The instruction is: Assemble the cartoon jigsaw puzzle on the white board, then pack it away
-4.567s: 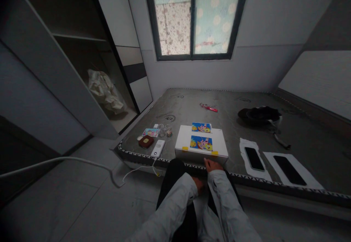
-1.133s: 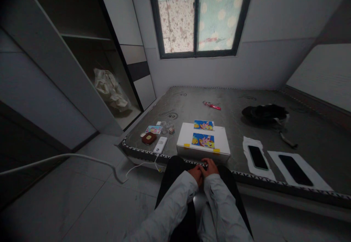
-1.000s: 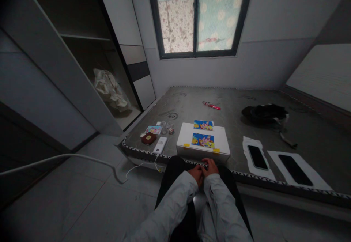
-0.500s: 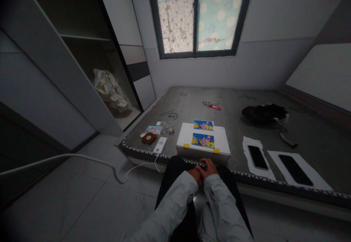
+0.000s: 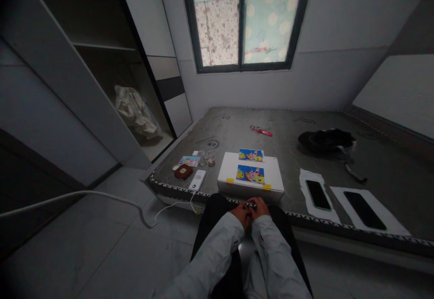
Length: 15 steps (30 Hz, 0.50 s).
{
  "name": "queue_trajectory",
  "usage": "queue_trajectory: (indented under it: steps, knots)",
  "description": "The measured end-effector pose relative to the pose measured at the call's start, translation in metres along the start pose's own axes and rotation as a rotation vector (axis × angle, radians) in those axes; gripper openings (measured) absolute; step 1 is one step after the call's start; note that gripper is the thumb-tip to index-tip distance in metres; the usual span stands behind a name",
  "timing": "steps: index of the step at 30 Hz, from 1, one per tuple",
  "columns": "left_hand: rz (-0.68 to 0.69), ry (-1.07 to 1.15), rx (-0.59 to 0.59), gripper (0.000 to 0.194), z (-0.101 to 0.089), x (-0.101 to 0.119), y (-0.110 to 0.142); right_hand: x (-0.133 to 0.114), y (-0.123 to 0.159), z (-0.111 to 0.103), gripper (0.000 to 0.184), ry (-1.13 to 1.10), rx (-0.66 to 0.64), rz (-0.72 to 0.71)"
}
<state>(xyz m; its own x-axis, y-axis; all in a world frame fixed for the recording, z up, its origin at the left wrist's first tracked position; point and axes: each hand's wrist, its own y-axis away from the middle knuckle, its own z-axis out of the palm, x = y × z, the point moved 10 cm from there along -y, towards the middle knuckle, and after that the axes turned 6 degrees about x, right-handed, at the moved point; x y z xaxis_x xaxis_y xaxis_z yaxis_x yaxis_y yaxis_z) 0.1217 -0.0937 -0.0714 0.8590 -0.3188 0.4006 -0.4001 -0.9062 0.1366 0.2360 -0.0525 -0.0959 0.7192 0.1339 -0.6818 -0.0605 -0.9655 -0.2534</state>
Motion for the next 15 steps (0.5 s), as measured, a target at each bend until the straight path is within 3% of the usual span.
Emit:
queue_trajectory:
  steps: [5,15]
  knots:
    - [-0.017,0.095,0.072,0.033,-0.007,-0.004,-0.001,0.007,0.0,0.005,0.047,0.01,-0.03,-0.003]
    - [-0.017,0.094,0.09,0.033,-0.005,-0.006,-0.001,0.017,0.0,-0.001,0.039,0.039,0.047,0.028]
